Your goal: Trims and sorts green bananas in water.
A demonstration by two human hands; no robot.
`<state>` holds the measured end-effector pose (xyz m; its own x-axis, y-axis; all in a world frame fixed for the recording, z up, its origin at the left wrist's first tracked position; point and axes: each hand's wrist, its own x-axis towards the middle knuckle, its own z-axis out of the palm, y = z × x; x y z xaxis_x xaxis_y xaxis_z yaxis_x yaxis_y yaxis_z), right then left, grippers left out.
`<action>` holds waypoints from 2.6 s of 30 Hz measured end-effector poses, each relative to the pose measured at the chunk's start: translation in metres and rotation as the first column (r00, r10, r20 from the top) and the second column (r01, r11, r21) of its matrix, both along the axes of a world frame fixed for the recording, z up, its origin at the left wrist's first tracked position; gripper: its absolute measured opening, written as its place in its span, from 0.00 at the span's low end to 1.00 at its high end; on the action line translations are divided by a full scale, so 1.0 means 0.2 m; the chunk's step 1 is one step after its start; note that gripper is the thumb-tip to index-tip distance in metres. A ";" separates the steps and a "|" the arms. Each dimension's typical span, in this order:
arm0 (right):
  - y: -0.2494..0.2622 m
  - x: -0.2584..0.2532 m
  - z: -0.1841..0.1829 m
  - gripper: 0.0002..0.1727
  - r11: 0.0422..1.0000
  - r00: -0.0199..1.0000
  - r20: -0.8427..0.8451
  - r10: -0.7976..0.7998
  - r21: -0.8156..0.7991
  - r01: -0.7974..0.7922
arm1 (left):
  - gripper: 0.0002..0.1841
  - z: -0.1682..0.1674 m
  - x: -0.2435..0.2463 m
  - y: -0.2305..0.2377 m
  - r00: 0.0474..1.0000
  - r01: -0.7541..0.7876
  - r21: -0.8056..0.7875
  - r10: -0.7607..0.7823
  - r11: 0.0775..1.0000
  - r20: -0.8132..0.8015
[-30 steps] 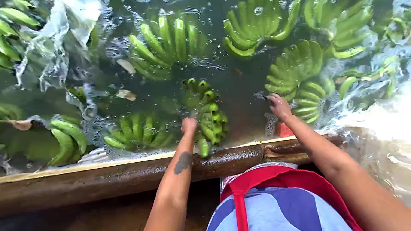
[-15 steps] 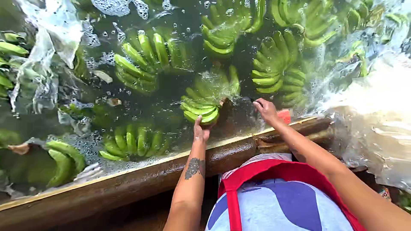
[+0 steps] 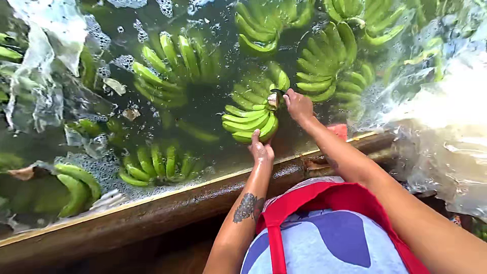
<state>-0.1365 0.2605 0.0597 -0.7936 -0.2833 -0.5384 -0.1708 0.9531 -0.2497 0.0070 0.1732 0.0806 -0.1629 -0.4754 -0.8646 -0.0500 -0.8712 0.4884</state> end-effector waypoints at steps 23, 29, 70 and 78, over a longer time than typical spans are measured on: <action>0.08 0.03 -0.05 0.21 0.941 0.999 -0.025 -0.043 -0.338 0.032 | 0.25 0.14 -0.09 -0.05 0.996 -0.010 0.170 0.024 0.985 -0.083; 0.44 0.25 0.01 0.18 0.597 0.302 0.950 0.079 -0.288 0.749 | 0.23 -0.19 0.20 -0.11 0.984 0.128 0.093 -0.114 0.987 -0.137; 1.64 0.74 0.42 0.20 0.731 0.776 0.296 -0.558 -0.269 0.628 | 0.28 0.05 -0.56 0.27 0.397 0.840 -0.480 -0.888 0.251 0.231; 1.31 -0.08 0.05 0.23 0.810 0.938 0.162 -0.307 -0.472 0.347 | 0.30 -0.08 -1.23 0.29 0.095 0.853 -0.450 -0.769 -0.265 0.632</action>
<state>-0.1516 0.5230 0.0699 -0.8496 -0.2548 -0.4617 0.1672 0.7002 -0.6941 -0.2386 0.2311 0.0643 -0.8650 -0.2515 -0.4342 -0.4965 0.5534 0.6687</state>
